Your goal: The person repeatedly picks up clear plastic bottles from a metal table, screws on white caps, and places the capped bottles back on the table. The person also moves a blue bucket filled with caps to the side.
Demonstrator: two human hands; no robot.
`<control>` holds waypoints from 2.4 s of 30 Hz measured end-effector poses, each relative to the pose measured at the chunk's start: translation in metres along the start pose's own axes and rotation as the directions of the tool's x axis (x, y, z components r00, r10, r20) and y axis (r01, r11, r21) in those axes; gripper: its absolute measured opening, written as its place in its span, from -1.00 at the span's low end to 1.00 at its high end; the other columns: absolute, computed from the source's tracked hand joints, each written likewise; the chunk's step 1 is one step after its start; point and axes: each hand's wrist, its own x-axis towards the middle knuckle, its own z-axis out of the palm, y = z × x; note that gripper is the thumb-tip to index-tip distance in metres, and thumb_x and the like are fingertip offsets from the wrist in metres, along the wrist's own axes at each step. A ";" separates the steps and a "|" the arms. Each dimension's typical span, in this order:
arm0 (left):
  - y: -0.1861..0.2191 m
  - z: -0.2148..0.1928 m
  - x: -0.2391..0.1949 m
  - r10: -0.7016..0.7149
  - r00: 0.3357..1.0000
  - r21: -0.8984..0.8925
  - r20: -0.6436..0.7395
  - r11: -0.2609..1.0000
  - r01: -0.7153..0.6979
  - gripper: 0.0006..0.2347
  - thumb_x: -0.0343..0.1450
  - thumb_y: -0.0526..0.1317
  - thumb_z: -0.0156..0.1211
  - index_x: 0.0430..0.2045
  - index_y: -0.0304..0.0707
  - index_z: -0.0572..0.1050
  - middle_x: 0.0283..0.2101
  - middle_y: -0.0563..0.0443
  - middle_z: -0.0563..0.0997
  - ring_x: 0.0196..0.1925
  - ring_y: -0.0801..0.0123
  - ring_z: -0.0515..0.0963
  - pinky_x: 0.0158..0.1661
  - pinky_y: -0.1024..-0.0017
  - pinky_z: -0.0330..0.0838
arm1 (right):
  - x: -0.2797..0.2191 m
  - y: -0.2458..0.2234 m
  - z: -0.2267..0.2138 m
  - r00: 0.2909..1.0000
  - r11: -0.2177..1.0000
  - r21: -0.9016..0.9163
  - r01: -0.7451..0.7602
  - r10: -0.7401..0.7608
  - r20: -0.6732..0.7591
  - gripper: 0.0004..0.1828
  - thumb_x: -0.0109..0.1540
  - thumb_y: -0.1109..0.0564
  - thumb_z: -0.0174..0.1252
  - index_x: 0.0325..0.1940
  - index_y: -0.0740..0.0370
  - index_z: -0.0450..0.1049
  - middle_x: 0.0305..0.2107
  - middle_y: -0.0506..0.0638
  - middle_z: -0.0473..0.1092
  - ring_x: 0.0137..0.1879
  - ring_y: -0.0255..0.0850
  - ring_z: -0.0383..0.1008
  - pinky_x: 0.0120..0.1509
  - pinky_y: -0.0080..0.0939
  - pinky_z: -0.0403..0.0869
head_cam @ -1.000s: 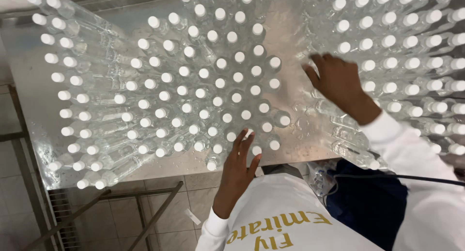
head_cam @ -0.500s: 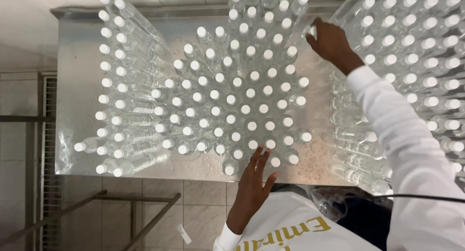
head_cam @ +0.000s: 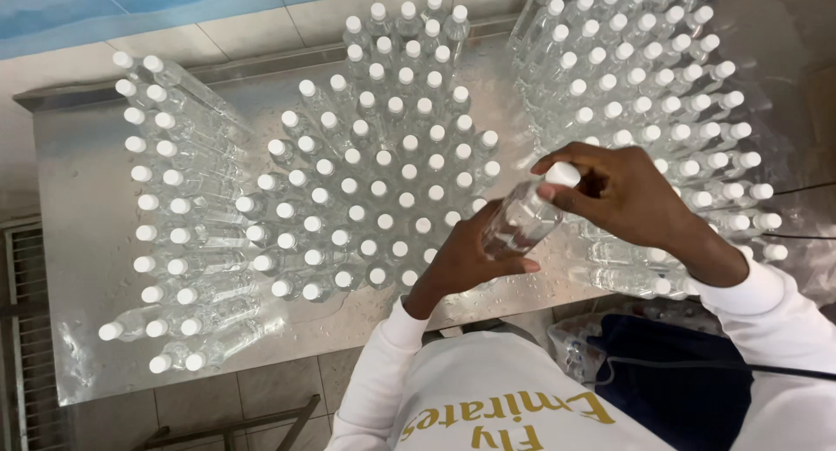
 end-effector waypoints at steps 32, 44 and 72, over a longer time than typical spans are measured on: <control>-0.084 -0.015 -0.034 -0.135 0.279 0.019 0.951 0.924 0.383 -0.48 0.36 -0.39 0.42 0.21 -0.63 0.36 -0.06 -0.44 0.68 -0.37 0.13 0.76 -0.38 0.34 0.73 | -0.146 0.095 0.150 0.570 0.612 -0.332 0.718 -0.790 -0.224 -0.36 0.43 -0.28 -0.13 -0.70 -0.05 0.23 -0.72 -0.17 0.04 -0.71 -0.22 0.13 -0.61 -0.22 0.24; -0.135 0.153 -0.038 0.100 0.951 0.957 0.291 -0.031 -0.289 -0.55 0.33 -0.25 0.40 0.11 -0.42 0.51 -0.45 -0.28 0.60 -0.44 -0.09 0.66 -0.36 -0.12 0.61 | -0.186 0.289 0.226 0.691 -0.391 0.607 -0.692 -0.603 0.399 -0.43 0.64 -0.10 -0.13 -0.47 -0.02 0.10 -0.58 -0.26 0.12 -0.43 -0.44 0.16 -0.34 -0.40 0.16; -0.151 0.059 -0.064 0.277 0.954 0.681 -0.110 0.721 -0.131 -0.63 0.61 -0.22 0.18 0.37 -0.05 0.43 0.38 -0.10 0.42 0.23 -0.01 0.65 0.16 0.07 0.63 | -0.110 0.271 0.140 0.892 0.670 -0.622 -0.406 0.143 -0.428 -0.62 0.66 -0.23 0.07 0.23 0.04 0.60 -0.39 -0.06 0.54 -0.24 -0.10 0.68 -0.26 -0.05 0.63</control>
